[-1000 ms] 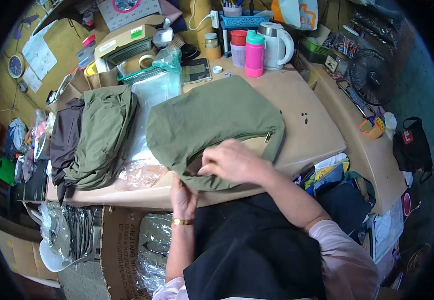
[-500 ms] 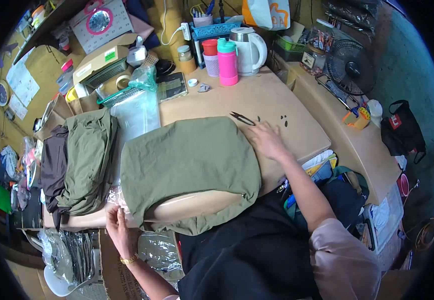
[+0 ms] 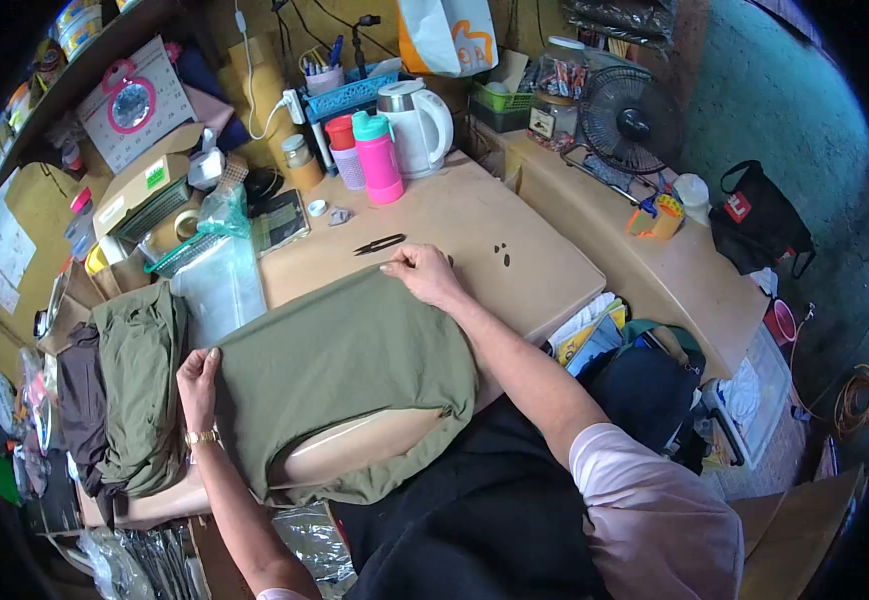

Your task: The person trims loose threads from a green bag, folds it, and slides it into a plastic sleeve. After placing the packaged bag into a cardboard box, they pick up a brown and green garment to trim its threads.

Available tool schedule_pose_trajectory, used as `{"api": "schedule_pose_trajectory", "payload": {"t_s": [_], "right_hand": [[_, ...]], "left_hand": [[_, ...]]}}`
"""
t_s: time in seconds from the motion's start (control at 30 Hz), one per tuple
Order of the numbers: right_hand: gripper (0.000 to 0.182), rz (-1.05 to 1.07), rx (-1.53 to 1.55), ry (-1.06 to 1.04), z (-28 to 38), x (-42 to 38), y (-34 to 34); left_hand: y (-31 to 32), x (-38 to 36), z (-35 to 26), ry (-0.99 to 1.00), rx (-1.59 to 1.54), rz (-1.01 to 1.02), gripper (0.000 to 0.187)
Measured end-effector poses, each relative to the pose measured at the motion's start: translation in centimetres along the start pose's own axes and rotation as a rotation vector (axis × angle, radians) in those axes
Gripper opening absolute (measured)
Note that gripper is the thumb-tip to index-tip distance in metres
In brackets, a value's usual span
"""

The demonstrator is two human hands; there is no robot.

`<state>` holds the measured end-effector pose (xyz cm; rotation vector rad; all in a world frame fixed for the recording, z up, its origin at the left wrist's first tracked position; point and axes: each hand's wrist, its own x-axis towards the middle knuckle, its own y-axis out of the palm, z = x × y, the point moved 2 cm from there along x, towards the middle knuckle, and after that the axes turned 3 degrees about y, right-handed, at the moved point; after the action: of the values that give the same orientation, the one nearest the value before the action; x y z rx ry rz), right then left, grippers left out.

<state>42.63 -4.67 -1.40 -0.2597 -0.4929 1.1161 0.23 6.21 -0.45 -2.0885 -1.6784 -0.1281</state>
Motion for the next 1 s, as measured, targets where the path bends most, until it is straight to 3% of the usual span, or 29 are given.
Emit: {"api": "schedule_pose_trajectory", "payload": {"t_s": [0.03,0.1,0.23,0.33,0.37,0.4,0.5,0.57,0.67,0.73,0.83,0.9,0.97,1.0], "right_hand": [[0.024,-0.060,0.049,0.062,-0.3,0.1,-0.3],[0.025,-0.057,0.061,0.066,-0.5,0.6,-0.8],[0.030,-0.085,-0.052,-0.012,1.2,1.3,-3.0],[0.030,0.016,-0.068,-0.053,-0.5,3.1,-3.2],[0.030,0.163,0.032,-0.012,-1.8,3.3,-2.8],[0.030,0.308,0.131,0.026,-3.0,3.6,-2.4],[0.028,0.206,0.024,-0.084,-6.1,0.5,-0.4],[0.032,0.300,0.063,0.008,-6.3,-0.7,-0.5],[0.041,0.230,0.084,0.046,-7.1,-0.7,-0.5],[0.042,0.289,0.053,0.060,-4.8,-0.6,-2.1],[0.034,0.236,0.068,0.092,-3.4,2.3,-2.8],[0.012,0.080,0.224,-0.193,2.5,4.3,-5.3],[0.018,-0.076,0.285,-0.375,9.9,5.2,-8.8],[0.021,-0.120,0.345,-0.513,13.3,5.2,-10.7]], "left_hand": [[0.2,-0.5,0.0,0.000,-0.015,0.050,0.020],[1.5,-1.6,0.6,0.010,-0.064,-0.036,0.029],[1.4,-3.8,0.4,-0.039,-0.177,-0.068,0.028],[1.9,-4.5,-0.4,0.000,-0.133,-0.054,0.025],[2.2,-4.7,-0.8,0.016,-0.085,-0.025,0.025],[2.7,-5.0,-1.0,-0.062,-0.130,0.016,0.019],[4.3,-6.3,1.0,-0.229,-0.233,0.067,0.014],[3.7,-6.6,2.6,-0.205,-0.212,0.045,0.015],[3.6,-7.3,-2.5,-0.309,-0.211,0.040,0.019],[2.2,-6.8,-2.1,-0.308,-0.216,0.214,0.025],[0.9,-4.9,-2.5,-0.212,-0.118,0.130,0.026],[-0.2,-3.0,-6.9,0.011,-0.178,-0.087,0.021],[-1.7,-1.7,-13.7,0.416,-0.079,-0.256,0.015],[-2.2,-1.7,-17.0,0.500,-0.124,-0.267,0.014]]}}
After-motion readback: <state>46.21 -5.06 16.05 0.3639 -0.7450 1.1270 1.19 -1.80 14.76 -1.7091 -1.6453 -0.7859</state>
